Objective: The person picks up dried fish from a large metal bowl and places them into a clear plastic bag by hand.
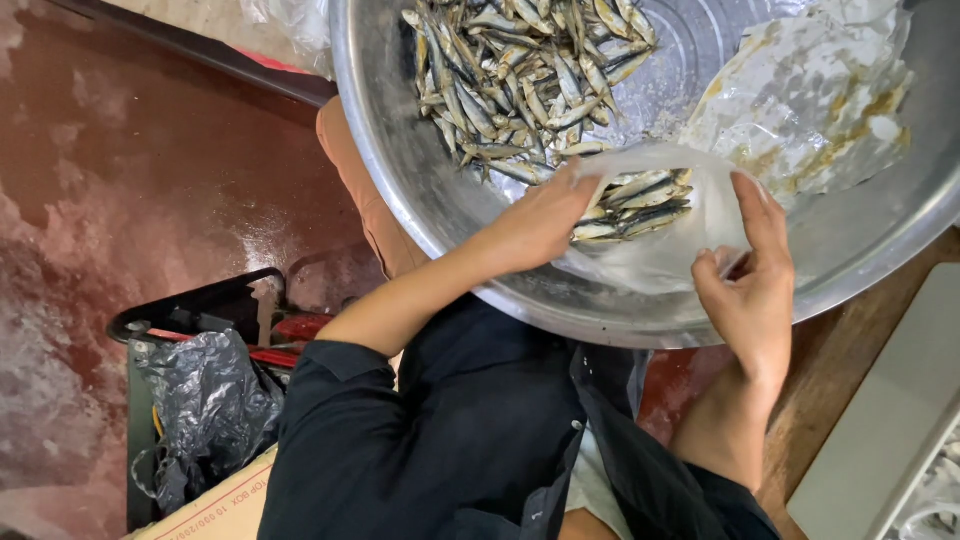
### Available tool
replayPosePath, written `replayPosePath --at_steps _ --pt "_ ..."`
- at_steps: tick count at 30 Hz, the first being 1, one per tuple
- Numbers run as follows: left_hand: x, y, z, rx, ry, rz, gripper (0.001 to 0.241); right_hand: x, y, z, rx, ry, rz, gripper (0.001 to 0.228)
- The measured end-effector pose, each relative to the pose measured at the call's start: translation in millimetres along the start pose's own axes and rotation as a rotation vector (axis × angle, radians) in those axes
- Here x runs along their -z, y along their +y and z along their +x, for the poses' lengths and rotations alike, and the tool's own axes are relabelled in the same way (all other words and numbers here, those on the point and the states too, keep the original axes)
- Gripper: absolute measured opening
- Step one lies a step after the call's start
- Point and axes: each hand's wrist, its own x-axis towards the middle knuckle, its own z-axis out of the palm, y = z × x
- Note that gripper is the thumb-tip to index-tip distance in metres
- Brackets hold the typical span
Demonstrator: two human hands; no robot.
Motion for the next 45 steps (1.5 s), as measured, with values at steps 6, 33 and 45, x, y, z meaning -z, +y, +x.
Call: replayPosePath --at_steps 6,33,45 --pt "1 -4 12 -0.310 0.214 -0.218 0.071 -5 11 7 0.156 0.173 0.035 0.053" --pt "37 7 7 -0.424 0.490 -0.033 0.054 -10 7 15 0.100 0.165 0.081 0.056" --pt "21 9 20 -0.297 0.664 0.307 0.041 -6 9 10 0.083 0.153 0.095 0.061"
